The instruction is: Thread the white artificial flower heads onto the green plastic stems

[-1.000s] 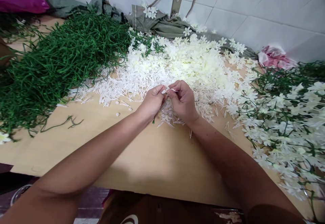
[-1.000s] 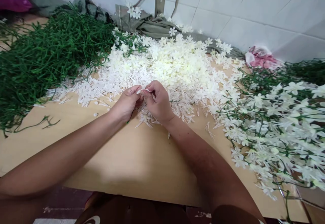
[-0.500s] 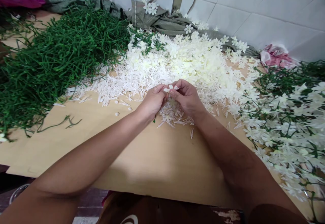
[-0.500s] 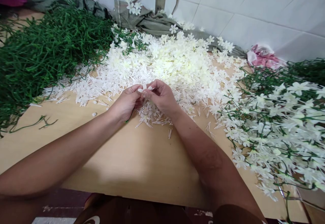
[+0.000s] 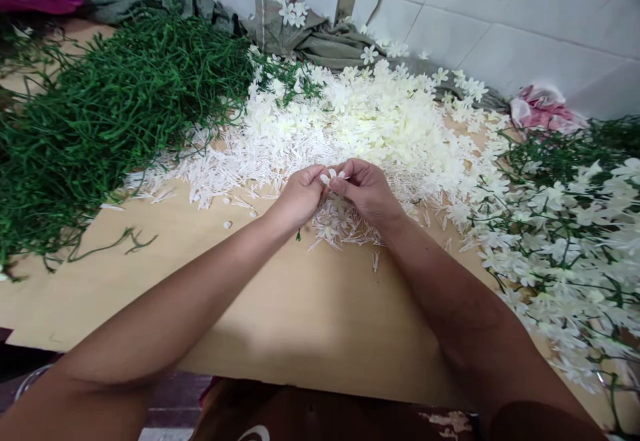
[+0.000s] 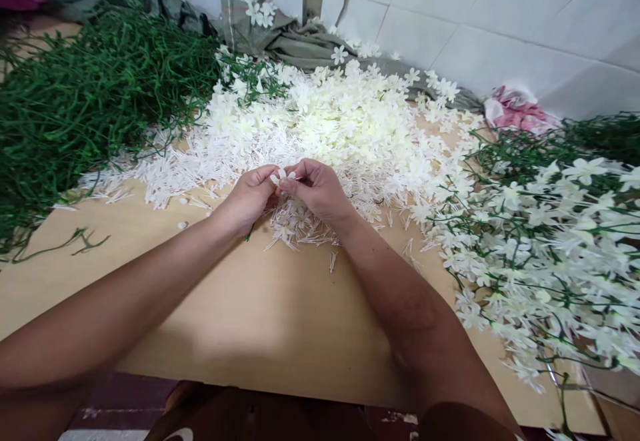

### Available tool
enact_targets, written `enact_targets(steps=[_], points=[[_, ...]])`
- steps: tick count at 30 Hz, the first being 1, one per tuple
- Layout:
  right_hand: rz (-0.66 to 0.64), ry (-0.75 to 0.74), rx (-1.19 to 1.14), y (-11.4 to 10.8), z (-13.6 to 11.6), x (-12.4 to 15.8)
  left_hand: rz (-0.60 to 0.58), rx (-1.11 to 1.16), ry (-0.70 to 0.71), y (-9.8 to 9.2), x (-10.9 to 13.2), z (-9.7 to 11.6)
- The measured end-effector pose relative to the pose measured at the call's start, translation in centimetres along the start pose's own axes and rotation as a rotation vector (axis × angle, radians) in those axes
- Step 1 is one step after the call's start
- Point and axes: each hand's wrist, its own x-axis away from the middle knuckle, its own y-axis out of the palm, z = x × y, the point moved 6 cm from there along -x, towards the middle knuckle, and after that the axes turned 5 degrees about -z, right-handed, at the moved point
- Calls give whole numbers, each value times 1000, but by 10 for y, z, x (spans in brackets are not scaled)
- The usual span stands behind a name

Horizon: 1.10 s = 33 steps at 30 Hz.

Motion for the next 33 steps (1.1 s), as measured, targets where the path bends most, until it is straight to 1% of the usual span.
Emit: enact_targets(steps=[3,7,12,17,19,23,26,30,33], points=[[8,20,-22,0,2,-1,-4,-3,6,-1,-1,-1],[48,48,-37,-3,6,-2,21,-6,4,-3,-3,-5],[28,-20,30,1,1,-1,46,14,40,-2,-2,-9],[88,-28,123,-1,0,-2,77,-21,61,-4,-3,-10],[111,-2,137,-3,2,-2,62,-21,41,-4,-4,-10],[140,79,130,-9,4,-1,-12,12,-34,-1,-5,-8],[95,100,28,-10,2,0,-50,38,-54,0,-5,-3],[6,105,-58,-11,-1,0,-65,75,-74,-3,-7,0],[3,122,-82,-14,2,-1,-72,63,-66,-5,-8,0]])
